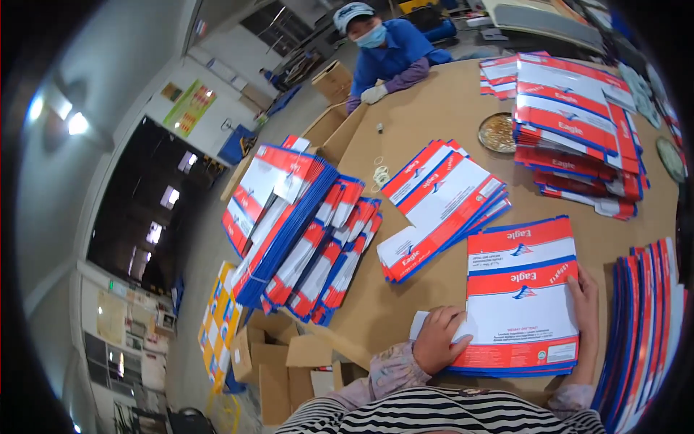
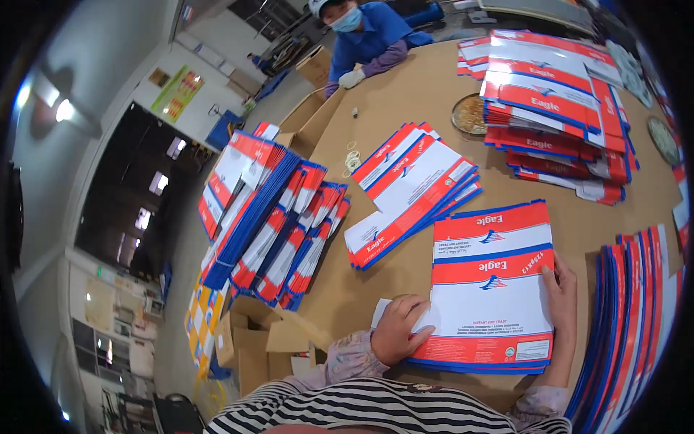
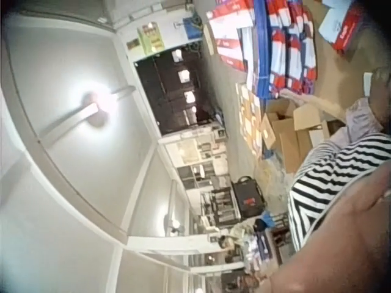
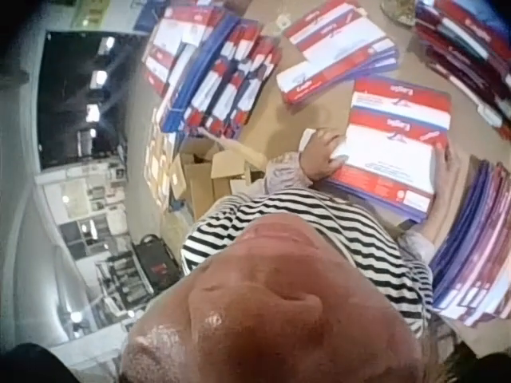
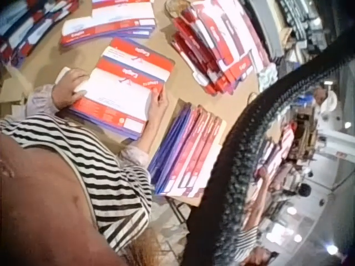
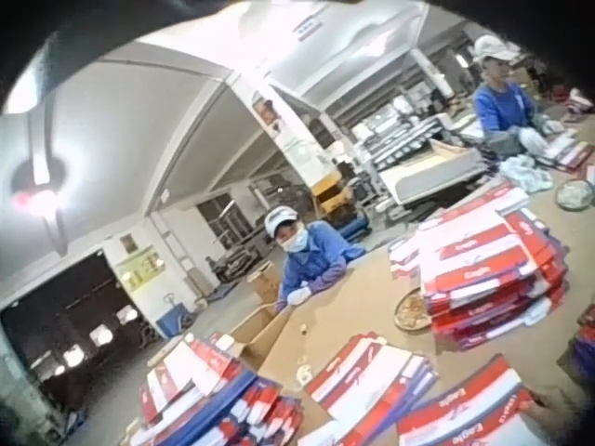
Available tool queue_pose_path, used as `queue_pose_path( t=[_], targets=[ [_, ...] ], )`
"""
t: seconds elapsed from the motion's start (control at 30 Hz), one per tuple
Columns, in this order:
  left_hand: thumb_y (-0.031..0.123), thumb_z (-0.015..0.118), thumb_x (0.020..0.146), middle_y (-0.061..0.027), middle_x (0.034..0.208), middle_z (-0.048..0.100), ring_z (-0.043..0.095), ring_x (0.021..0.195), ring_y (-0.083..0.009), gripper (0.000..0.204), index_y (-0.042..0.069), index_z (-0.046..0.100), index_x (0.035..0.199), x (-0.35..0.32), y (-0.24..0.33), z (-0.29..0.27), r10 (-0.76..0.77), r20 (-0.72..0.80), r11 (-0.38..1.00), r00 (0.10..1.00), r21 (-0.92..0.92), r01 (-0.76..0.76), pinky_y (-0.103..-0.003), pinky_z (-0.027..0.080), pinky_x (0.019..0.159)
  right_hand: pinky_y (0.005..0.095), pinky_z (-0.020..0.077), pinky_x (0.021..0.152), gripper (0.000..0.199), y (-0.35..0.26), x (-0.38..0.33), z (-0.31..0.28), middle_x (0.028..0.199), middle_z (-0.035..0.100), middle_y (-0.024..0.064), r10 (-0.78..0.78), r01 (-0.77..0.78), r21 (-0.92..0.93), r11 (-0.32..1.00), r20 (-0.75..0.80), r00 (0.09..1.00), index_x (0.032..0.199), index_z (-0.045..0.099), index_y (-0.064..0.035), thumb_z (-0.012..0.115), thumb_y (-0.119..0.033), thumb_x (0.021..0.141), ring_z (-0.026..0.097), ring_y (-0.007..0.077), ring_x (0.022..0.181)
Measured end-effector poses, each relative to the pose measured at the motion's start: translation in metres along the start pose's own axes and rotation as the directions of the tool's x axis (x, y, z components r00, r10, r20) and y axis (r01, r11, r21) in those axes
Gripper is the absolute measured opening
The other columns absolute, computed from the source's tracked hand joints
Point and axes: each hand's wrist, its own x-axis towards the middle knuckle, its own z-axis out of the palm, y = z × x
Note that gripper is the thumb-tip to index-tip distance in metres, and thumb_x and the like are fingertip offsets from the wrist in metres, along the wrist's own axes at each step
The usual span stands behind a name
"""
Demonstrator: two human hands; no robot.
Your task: Sorting, folding, and bundling red, white, and blue paper products labeled Eagle.
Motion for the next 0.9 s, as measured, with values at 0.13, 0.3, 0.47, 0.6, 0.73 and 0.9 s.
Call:
queue_pose_path(
  t=[0.13,0.3,0.47,0.6,0.73,0.9],
  targets=[
    [0.024,0.067,0.077,-0.0162,0.109,0.051,0.048,0.104,-0.0336,0.044,0.000,0.053,0.112,0.004,0.003,0.006,-0.039,-0.042,0.999,0.998,0.030,0.041,-0.043,0.038,0.091,0.0242,0.0479,0.076,0.041,-0.001,-0.003,-0.009,0.105,0.064,0.0132,0.011,-0.011,-0.008,1.000,-0.022,1.000,0.128,0.048,0.0047,0.054,-0.012,0.091,0.060,0.0112,0.089],
    [0.021,0.070,0.075,-0.0147,0.104,0.052,0.050,0.097,-0.0323,0.041,0.002,0.056,0.108,0.009,0.003,0.006,-0.052,-0.040,0.998,0.998,0.034,0.053,-0.041,0.040,0.085,0.0239,0.0477,0.075,0.042,0.006,-0.006,-0.008,0.103,0.064,0.0107,-0.045,0.046,0.048,0.998,-0.039,0.998,0.128,0.047,0.0053,0.054,-0.011,0.090,0.059,0.0099,0.087],
    [0.020,0.071,0.074,-0.0129,0.089,0.052,0.051,0.084,-0.0315,0.027,0.004,0.058,0.092,0.017,-0.007,0.012,-0.006,-0.118,0.999,0.993,0.046,0.011,-0.041,0.039,0.075,0.0256,0.0459,0.083,0.041,0.008,-0.002,-0.008,0.107,0.063,0.0104,-0.051,0.051,0.023,0.998,-0.023,0.998,0.128,0.047,0.0053,0.053,-0.007,0.089,0.058,0.0123,0.094],
    [0.020,0.072,0.075,-0.0122,0.088,0.052,0.052,0.084,-0.0304,0.025,0.005,0.060,0.090,0.018,-0.009,0.010,-0.007,-0.132,1.000,0.991,0.000,0.007,-0.039,0.039,0.075,0.0262,0.0459,0.084,0.042,0.006,0.000,-0.009,0.109,0.063,0.0110,-0.015,0.016,0.089,0.996,-0.012,1.000,0.128,0.047,0.0052,0.055,-0.006,0.089,0.058,0.0127,0.096],
    [0.022,0.074,0.073,-0.0109,0.088,0.052,0.051,0.086,-0.0288,0.025,0.006,0.061,0.089,0.010,-0.017,0.013,-0.055,-0.144,0.993,0.988,-0.115,0.038,-0.038,0.038,0.077,0.0263,0.0460,0.085,0.041,0.008,-0.002,-0.006,0.110,0.062,0.0104,-0.033,0.033,0.060,0.998,-0.001,0.999,0.128,0.048,0.0051,0.055,-0.006,0.089,0.058,0.0128,0.096],
    [0.023,0.074,0.072,-0.0110,0.087,0.051,0.051,0.086,-0.0288,0.027,0.006,0.061,0.088,0.004,-0.008,0.007,-0.028,-0.151,0.993,0.988,-0.114,0.011,-0.039,0.039,0.076,0.0269,0.0455,0.086,0.041,0.012,-0.009,-0.010,0.111,0.062,0.0099,-0.023,0.023,-0.004,1.000,0.013,1.000,0.128,0.047,0.0052,0.055,-0.008,0.090,0.057,0.0134,0.098]
  ],
)
